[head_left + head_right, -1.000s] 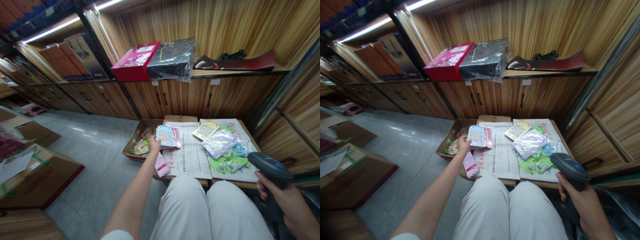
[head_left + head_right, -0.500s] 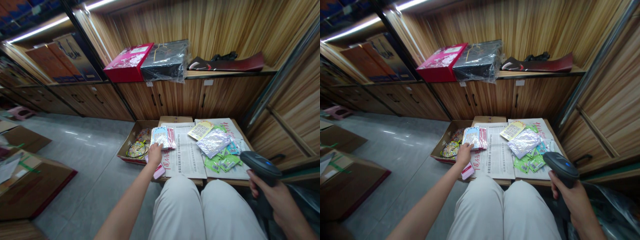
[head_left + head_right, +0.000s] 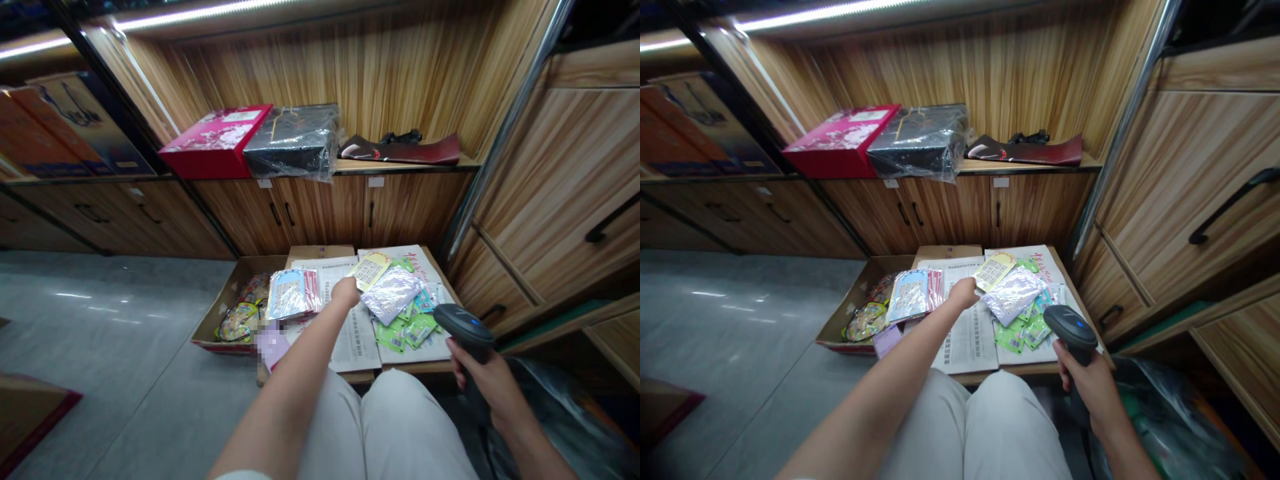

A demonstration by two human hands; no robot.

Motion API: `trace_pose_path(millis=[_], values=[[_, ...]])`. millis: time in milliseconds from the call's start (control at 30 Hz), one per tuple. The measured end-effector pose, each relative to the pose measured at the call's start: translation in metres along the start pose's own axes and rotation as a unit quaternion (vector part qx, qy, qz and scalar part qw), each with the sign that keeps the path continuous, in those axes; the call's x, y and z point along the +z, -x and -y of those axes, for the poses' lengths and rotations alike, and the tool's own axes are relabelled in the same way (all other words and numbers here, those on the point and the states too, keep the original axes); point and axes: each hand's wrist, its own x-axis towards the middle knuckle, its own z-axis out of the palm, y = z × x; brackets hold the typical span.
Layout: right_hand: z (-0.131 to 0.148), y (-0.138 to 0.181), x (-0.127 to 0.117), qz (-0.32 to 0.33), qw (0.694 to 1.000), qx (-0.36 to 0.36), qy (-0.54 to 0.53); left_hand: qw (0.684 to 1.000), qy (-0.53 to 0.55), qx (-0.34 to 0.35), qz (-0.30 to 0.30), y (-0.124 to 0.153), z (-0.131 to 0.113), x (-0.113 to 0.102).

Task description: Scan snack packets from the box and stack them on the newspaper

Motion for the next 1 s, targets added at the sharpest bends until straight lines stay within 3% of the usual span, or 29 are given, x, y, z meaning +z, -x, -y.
trace_pose_path(millis=[100,233,467,567,667,733,867,1000], values=[[0.0,-0.001,-0.001,-0.01,1.0,0.003,0.001,0.998,0.053,-0.032,-0.033,-0.003,-0.026,0.024],[-0.002,-0.001,-0.006,-0.025,1.0,0.01,-0.003,0.99,0.093,-0.057,-0.087,-0.002,-0.041,0.051],[-0.003,-0.005,-0.014,-0.002,0.999,0.043,0.008,0.967,0.221,-0.058,-0.113,-0.016,-0.04,0.059],[-0.001,-0.004,-0.011,0.001,0.999,0.041,0.005,0.925,0.375,-0.063,-0.018,-0.019,-0.034,0.056],[0.001,-0.002,-0.004,0.002,1.0,0.023,0.002,0.852,0.505,-0.073,0.112,-0.015,-0.031,0.05],[0.003,-0.002,0.001,-0.002,1.0,0.0,-0.005,0.817,0.553,-0.073,0.147,-0.009,-0.032,0.045],[0.009,-0.006,0.01,0.0,1.0,-0.028,-0.003,0.771,0.626,-0.048,0.111,0.003,-0.041,0.038],[0.013,-0.011,0.016,0.025,0.999,-0.044,0.02,0.77,0.638,-0.015,0.015,0.004,-0.048,0.04]])
